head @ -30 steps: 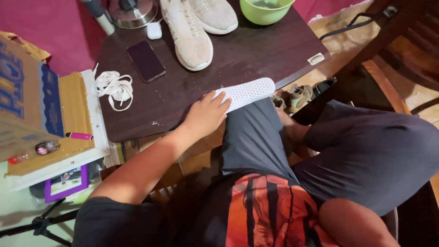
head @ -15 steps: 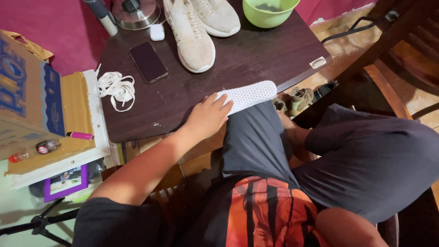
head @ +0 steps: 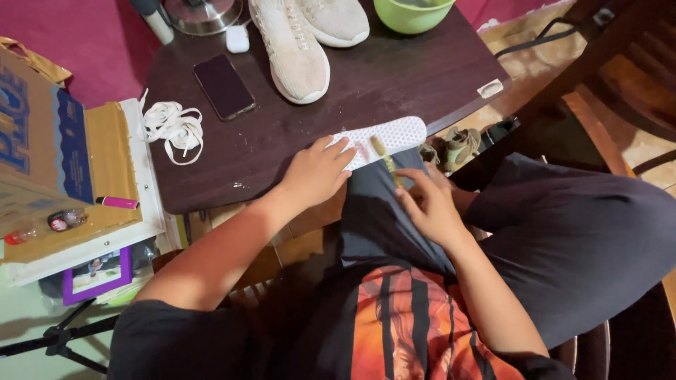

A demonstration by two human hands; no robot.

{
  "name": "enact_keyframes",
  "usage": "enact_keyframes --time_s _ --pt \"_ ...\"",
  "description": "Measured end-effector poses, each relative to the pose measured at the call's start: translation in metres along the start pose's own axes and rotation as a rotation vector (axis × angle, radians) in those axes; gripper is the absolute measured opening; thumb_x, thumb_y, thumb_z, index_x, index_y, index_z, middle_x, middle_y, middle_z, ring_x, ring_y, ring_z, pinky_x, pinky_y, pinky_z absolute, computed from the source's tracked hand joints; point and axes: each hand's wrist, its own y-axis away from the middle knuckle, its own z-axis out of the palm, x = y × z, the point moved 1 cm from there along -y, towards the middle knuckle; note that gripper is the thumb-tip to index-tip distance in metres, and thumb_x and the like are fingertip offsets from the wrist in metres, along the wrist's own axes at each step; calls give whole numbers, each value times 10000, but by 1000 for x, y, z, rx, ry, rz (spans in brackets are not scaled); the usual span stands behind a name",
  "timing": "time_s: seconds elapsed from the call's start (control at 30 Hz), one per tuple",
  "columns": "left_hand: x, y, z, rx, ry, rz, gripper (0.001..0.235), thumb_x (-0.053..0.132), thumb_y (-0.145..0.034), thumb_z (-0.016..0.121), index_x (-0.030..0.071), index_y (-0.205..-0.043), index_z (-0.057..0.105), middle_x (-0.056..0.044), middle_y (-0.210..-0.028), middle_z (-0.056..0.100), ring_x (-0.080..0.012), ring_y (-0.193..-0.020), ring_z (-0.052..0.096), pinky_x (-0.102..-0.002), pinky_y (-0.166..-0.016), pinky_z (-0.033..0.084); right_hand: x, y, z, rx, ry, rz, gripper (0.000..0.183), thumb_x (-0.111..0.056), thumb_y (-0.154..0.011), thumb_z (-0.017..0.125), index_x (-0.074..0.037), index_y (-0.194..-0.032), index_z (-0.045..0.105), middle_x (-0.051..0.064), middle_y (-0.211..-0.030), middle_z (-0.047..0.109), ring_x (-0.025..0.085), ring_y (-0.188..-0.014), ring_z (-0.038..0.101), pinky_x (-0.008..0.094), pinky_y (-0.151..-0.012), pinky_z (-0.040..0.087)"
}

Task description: The person scrubs a white shoe insole with a brush on a table, repeatedly dipping the brush into a green bowl of water. The person holds the insole steady with one hand while scrubbing with the other.

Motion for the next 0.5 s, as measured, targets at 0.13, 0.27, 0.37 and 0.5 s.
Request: enact_keyframes --time_s 0.13,0.27,0.37,0.5 --pt "-2 -3 7 11 -57 -2 446 388 -964 640 194 -1365 646 -87 -1363 669 -354 -1295 585 -488 -796 631 18 -11 -5 1 347 54 308 -276 -993 589 -254 -1299 612 190 -766 743 470 -756 716 606 -728 563" --pt "-2 -3 14 20 -51 -11 434 385 -967 638 200 -1360 646 -82 -1370 667 -355 -1296 585 -501 -792 631 10 -6 4 40 438 57 368 -282 -962 607 -334 -1325 581 172 -847 750 468 -788 717 618 -760 565" --pt "-3 -4 11 38 -54 5 425 364 -958 650 166 -1334 651 -106 -1358 669 -364 -1288 588 -494 -794 632 -2 -9 9 -100 64 -72 313 -245 -934 657 -267 -1246 676 42 -631 721 291 -591 722 421 -611 564" --pt "-7 -1 20 76 -61 17 407 387 -952 656 153 -1285 662 -101 -1337 680 -356 -1268 602 -483 -781 635 15 -16 4 25 394 90 326 -324 -952 622 -328 -1277 641 171 -771 743 466 -791 719 607 -786 569"
